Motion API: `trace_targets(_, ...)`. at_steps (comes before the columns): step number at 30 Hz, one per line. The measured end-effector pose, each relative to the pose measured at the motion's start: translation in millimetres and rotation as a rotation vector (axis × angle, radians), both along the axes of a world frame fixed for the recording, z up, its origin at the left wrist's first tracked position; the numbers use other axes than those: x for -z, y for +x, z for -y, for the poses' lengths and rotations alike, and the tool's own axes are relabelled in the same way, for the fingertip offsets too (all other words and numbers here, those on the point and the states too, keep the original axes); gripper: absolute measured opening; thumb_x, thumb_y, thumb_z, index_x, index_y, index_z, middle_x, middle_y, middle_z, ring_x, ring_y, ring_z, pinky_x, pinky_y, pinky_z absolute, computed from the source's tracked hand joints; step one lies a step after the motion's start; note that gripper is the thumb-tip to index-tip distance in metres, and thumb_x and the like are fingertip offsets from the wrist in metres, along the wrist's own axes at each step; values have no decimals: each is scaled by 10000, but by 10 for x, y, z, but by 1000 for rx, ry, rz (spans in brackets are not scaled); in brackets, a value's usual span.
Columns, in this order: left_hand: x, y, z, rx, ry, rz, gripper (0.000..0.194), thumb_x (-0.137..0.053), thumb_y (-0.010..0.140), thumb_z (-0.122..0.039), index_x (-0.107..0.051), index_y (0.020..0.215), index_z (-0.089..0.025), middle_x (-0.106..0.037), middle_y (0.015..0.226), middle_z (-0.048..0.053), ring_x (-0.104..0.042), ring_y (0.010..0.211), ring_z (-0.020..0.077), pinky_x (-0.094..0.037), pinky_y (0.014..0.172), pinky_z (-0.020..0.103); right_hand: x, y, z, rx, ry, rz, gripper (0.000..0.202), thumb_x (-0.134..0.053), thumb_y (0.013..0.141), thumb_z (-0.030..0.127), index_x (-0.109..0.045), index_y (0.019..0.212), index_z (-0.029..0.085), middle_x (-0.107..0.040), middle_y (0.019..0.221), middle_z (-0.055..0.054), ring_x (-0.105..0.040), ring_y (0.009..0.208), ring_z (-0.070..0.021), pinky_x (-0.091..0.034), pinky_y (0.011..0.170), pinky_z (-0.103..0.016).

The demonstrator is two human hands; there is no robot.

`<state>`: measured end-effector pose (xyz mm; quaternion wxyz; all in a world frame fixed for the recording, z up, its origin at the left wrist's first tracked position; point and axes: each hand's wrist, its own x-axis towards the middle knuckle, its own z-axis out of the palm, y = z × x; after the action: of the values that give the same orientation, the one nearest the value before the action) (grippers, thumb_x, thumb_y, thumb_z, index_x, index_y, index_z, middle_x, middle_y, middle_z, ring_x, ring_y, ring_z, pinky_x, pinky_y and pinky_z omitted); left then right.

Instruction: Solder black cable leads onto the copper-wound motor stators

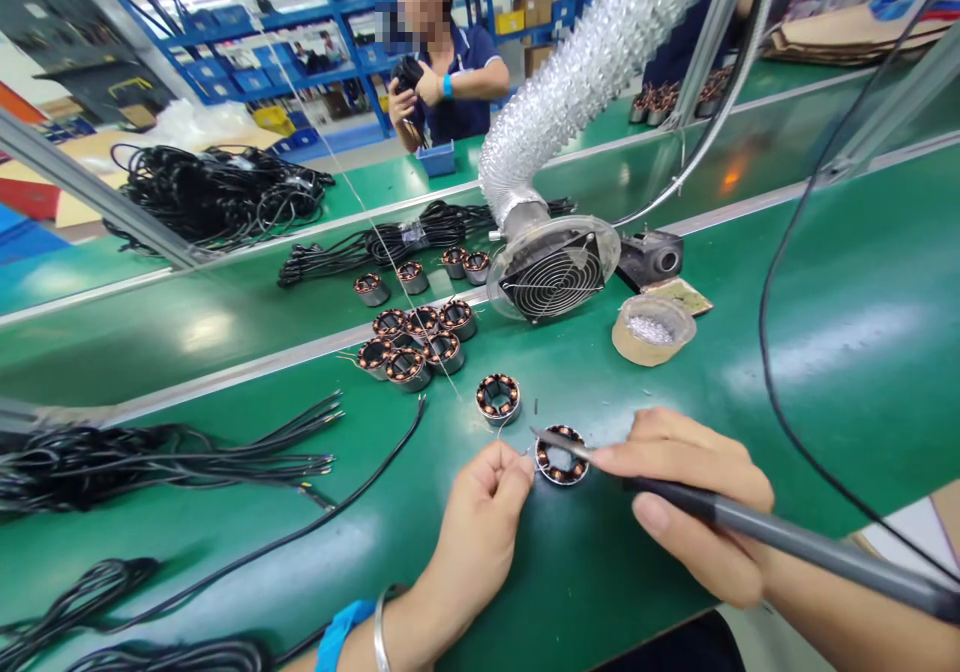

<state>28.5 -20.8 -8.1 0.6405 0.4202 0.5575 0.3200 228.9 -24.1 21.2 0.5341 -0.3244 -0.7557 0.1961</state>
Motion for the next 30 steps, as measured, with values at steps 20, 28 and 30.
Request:
trace_targets(20, -57, 21, -13, 3, 63, -53, 386, -622, 797, -515, -433, 648, -212, -239, 463, -120, -172, 412, 60, -144, 426, 216, -45, -44, 47, -34, -1, -22, 278, -497, 727, 130, -648, 954, 190, -600, 607, -15, -502, 459, -154, -382, 470, -289)
trace_targets(28, -54, 19, -11, 11, 91, -60, 379, -613, 802, -503, -431, 638, -213, -250, 470, -114, -187, 428, 68, -162, 437, 213, -14, -46, 121, -51, 179, 148, 316, -487, 713, 98, -624, 990, 162, -557, 582, -27, -468, 440, -164, -349, 446, -322)
trace_targets(30, -53, 18, -10, 12, 89, -57, 382, -614, 804, -505, -430, 638, -213, -256, 474, -113, -186, 429, 67, -166, 438, 213, -28, -16, 136, -70, 202, 243, 345, -501, 704, 98, -617, 1022, 165, -571, 584, -29, -471, 440, -173, -357, 438, -332)
